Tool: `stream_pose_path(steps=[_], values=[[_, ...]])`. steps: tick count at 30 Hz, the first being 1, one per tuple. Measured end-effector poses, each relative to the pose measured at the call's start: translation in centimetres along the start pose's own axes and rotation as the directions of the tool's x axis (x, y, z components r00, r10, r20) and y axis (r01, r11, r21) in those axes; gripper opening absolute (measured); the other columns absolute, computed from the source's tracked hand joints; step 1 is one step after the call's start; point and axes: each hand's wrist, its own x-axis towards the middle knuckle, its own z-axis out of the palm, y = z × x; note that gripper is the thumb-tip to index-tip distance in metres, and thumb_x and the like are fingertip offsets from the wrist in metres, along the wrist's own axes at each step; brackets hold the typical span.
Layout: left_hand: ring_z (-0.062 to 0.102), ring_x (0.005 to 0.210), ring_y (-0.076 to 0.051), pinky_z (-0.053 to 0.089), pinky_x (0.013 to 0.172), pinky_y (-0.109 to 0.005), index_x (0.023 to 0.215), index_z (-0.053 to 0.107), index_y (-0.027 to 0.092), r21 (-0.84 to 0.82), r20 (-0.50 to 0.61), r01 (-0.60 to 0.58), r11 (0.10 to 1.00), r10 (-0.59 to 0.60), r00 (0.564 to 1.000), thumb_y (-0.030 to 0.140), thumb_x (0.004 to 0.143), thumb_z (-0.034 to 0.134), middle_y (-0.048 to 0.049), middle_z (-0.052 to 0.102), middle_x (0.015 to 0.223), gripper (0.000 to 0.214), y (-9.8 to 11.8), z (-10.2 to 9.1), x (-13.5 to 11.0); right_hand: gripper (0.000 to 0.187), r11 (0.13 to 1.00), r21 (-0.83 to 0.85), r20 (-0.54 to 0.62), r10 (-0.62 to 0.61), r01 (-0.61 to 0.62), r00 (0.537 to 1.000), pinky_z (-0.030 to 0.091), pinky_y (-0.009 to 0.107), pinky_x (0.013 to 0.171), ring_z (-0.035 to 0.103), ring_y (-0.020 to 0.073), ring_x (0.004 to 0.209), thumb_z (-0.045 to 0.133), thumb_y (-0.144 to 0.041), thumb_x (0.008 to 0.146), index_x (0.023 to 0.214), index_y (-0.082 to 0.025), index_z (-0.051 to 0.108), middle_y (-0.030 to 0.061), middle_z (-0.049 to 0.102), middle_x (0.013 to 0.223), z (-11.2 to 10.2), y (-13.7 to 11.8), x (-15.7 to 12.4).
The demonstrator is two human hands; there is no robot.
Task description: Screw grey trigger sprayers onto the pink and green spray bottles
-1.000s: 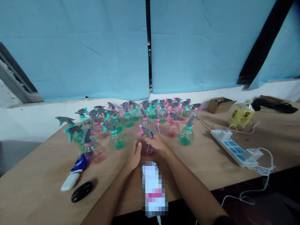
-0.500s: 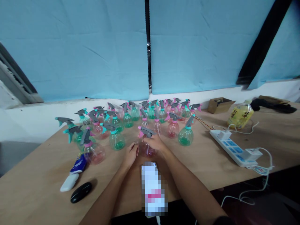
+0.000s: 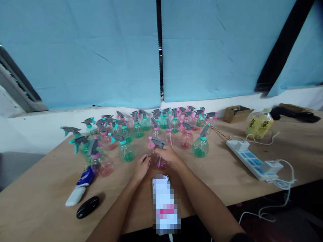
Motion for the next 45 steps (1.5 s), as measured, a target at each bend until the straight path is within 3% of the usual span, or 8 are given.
stream_pose_path(steps=[4, 10, 17, 24, 31, 36, 41, 45], values=[[0.042, 0.051, -0.012, 0.031, 0.051, -0.024, 0.062, 0.051, 0.021, 0.013, 0.008, -0.024, 1.000, 0.024, 1.000, 0.051, 0.082, 0.057, 0.0048, 0.046, 0.056, 0.037, -0.8, -0.1, 0.4, 0.005, 0.999, 0.043, 0.057, 0.022, -0.024, 0.998, 0.044, 0.025, 0.059, 0.056, 0.0133, 0.063, 0.061, -0.019, 0.064, 0.066, -0.021, 0.065, -0.0030, 0.062, 0.064, -0.1, 0.0, 0.0], [0.042, 0.050, -0.012, 0.030, 0.051, -0.025, 0.062, 0.050, 0.021, 0.019, 0.016, -0.026, 0.999, 0.026, 1.000, 0.052, 0.083, 0.056, 0.0048, 0.046, 0.055, 0.038, -1.1, -0.2, 0.4, 0.008, 0.999, 0.033, -0.023, 0.010, -0.010, 1.000, 0.041, 0.024, 0.057, 0.053, 0.0126, 0.059, 0.060, -0.018, 0.064, 0.069, -0.020, 0.066, -0.0037, 0.061, 0.062, 0.3, 0.3, 0.2], [0.042, 0.052, -0.012, 0.031, 0.052, -0.025, 0.061, 0.049, 0.021, 0.028, 0.023, -0.048, 0.998, 0.048, 0.999, 0.052, 0.084, 0.055, 0.0046, 0.045, 0.054, 0.039, -0.5, -0.1, 0.1, 0.004, 0.998, 0.017, -0.015, 0.061, -0.061, 0.998, 0.044, 0.025, 0.058, 0.057, 0.0143, 0.061, 0.062, -0.017, 0.064, 0.065, -0.020, 0.065, -0.0027, 0.062, 0.061, 0.2, 0.5, 0.1], [0.043, 0.051, -0.012, 0.031, 0.052, -0.025, 0.060, 0.050, 0.021, 0.036, 0.008, -0.016, 0.999, 0.016, 1.000, 0.048, 0.080, 0.055, 0.0044, 0.046, 0.054, 0.034, 0.0, 0.1, -0.1, 0.009, 0.998, -0.050, -0.047, -0.052, 0.049, 0.998, 0.045, 0.026, 0.062, 0.056, 0.0142, 0.065, 0.060, -0.020, 0.066, 0.070, -0.020, 0.068, -0.0020, 0.063, 0.067, 0.4, -0.2, 0.3], [0.043, 0.052, -0.012, 0.031, 0.052, -0.025, 0.062, 0.051, 0.021, 0.023, 0.027, -0.019, 1.000, 0.019, 0.999, 0.049, 0.081, 0.055, 0.0042, 0.047, 0.056, 0.035, -0.1, 0.1, 0.0, 0.004, 0.995, -0.096, -0.045, 0.025, -0.030, 0.999, 0.041, 0.024, 0.058, 0.052, 0.0120, 0.058, 0.061, -0.023, 0.064, 0.066, -0.020, 0.063, -0.0048, 0.059, 0.062, 0.1, 0.3, 0.5], [0.043, 0.052, -0.012, 0.031, 0.052, -0.025, 0.062, 0.049, 0.021, 0.029, 0.033, -0.019, 0.999, 0.018, 0.999, 0.049, 0.082, 0.054, 0.0046, 0.046, 0.056, 0.034, -0.2, 0.1, 0.0, 0.012, 0.997, -0.044, -0.038, -0.066, 0.064, 0.997, 0.044, 0.024, 0.062, 0.056, 0.0130, 0.064, 0.059, -0.021, 0.065, 0.072, -0.020, 0.068, -0.0027, 0.064, 0.068, 0.5, -0.7, 0.3], [0.043, 0.052, -0.012, 0.032, 0.052, -0.025, 0.063, 0.051, 0.021, 0.037, 0.039, -0.014, 0.999, 0.012, 0.999, 0.049, 0.082, 0.055, 0.0043, 0.047, 0.057, 0.034, -0.3, 0.0, 0.0, 0.013, 0.990, -0.108, -0.037, -0.093, 0.088, 0.995, 0.044, 0.024, 0.060, 0.051, 0.0125, 0.061, 0.058, -0.020, 0.068, 0.076, -0.019, 0.068, -0.0037, 0.060, 0.065, 0.6, -0.8, 0.3], [0.044, 0.052, -0.012, 0.033, 0.052, -0.025, 0.064, 0.053, 0.021, 0.020, 0.033, -0.010, 1.000, 0.009, 0.999, 0.050, 0.082, 0.056, 0.0037, 0.049, 0.058, 0.034, -0.1, 0.1, -0.2, 0.021, 0.953, -0.187, -0.068, -0.256, 0.239, 0.964, 0.051, 0.030, 0.080, 0.060, 0.0166, 0.078, 0.059, -0.024, 0.080, 0.098, -0.020, 0.070, 0.0009, 0.069, 0.084, 0.6, -0.8, 0.0]])
